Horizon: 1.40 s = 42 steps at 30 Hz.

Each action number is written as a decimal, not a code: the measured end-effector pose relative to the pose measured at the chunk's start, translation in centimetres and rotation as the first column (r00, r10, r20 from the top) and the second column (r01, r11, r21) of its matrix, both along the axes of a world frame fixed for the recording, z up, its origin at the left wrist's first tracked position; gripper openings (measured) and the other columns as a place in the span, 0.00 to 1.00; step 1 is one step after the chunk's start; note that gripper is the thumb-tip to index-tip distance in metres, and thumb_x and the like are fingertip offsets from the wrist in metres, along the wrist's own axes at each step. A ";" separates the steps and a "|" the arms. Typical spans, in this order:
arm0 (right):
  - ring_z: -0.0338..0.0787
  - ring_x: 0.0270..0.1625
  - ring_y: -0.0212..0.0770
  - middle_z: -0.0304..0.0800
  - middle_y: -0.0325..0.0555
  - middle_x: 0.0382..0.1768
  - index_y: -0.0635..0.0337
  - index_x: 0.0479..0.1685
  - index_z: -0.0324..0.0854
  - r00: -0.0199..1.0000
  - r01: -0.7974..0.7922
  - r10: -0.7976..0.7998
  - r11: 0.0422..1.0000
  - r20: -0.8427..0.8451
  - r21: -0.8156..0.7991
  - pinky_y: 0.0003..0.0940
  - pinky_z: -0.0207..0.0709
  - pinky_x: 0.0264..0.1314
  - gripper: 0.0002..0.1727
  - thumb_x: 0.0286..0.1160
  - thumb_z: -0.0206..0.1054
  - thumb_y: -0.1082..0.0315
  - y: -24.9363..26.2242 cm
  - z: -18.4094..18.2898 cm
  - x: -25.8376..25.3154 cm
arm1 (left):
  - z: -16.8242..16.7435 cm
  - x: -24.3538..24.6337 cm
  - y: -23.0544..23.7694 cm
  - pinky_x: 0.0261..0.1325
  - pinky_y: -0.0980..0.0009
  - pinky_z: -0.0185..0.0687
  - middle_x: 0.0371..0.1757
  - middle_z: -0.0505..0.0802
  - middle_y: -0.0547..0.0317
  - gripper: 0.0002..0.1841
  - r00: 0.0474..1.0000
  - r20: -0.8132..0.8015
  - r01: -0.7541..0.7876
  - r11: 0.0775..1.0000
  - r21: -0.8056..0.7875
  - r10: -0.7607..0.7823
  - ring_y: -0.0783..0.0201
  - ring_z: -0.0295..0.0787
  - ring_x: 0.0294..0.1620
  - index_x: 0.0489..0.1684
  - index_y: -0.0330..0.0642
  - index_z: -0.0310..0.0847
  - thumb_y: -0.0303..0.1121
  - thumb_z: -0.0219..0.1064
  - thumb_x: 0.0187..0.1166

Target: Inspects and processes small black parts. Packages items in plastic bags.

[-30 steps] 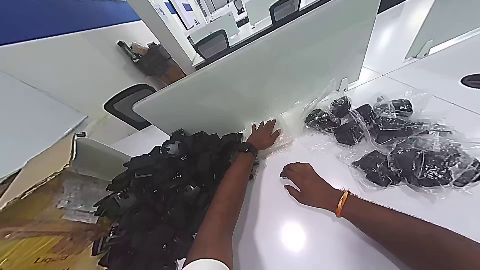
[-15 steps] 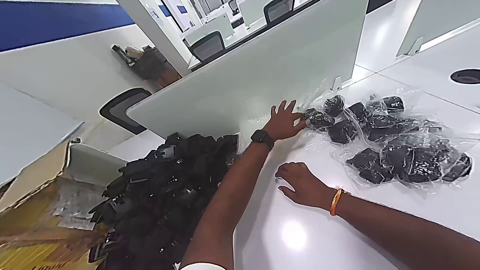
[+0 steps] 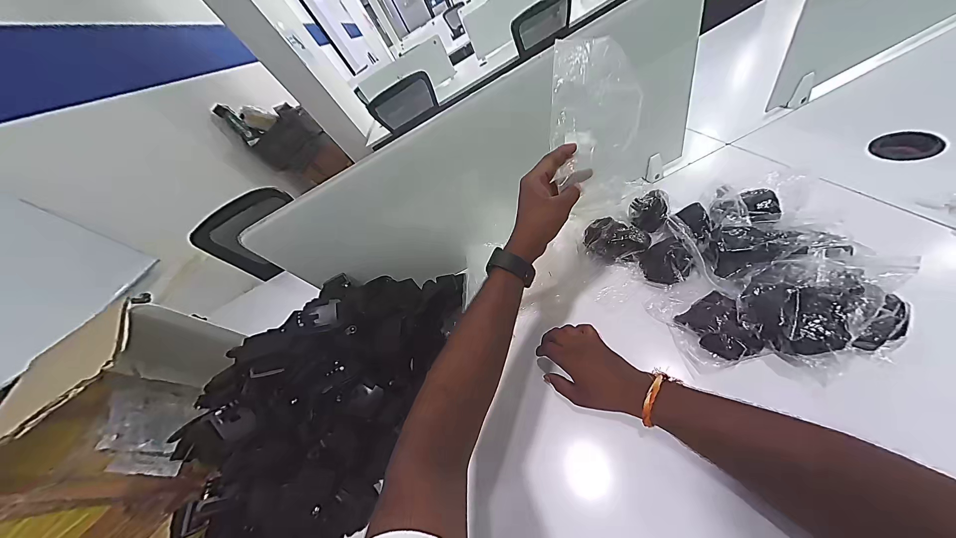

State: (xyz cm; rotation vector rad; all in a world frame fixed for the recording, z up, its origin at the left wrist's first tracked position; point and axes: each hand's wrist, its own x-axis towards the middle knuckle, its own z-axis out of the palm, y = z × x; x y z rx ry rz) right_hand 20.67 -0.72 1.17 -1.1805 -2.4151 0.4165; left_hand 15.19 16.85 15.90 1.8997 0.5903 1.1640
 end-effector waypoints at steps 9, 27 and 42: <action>0.79 0.75 0.62 0.85 0.63 0.68 0.66 0.66 0.82 0.998 0.041 -0.046 0.992 -0.043 -0.122 0.62 0.63 0.79 0.24 0.83 0.60 0.55 -3.6 4.4 0.9 | -2.1 14.3 -3.9 0.71 0.51 0.83 0.82 0.73 0.32 0.34 0.989 -0.024 0.122 0.900 -0.418 -0.145 0.45 0.81 0.74 0.90 0.29 0.54 0.42 0.57 0.91; 0.80 0.74 0.63 0.84 0.69 0.65 0.71 0.62 0.82 0.983 -0.014 0.070 0.951 0.172 -0.308 0.55 0.65 0.78 0.19 0.84 0.62 0.63 -4.7 6.3 1.4 | -3.7 14.1 -4.7 0.68 0.45 0.82 0.67 0.88 0.34 0.24 0.885 -0.463 -0.107 0.989 -0.101 0.048 0.44 0.87 0.66 0.78 0.30 0.74 0.28 0.62 0.82; 0.88 0.62 0.62 0.90 0.61 0.55 0.66 0.62 0.83 0.984 0.079 -0.087 0.995 -0.153 -0.059 0.63 0.75 0.67 0.21 0.81 0.61 0.60 -1.6 2.4 1.2 | -3.0 -25.8 -16.8 0.39 0.80 0.80 0.32 0.88 0.74 0.10 0.917 -0.360 0.068 0.956 -0.286 -0.172 0.82 0.82 0.33 0.29 0.44 0.84 0.21 0.58 0.75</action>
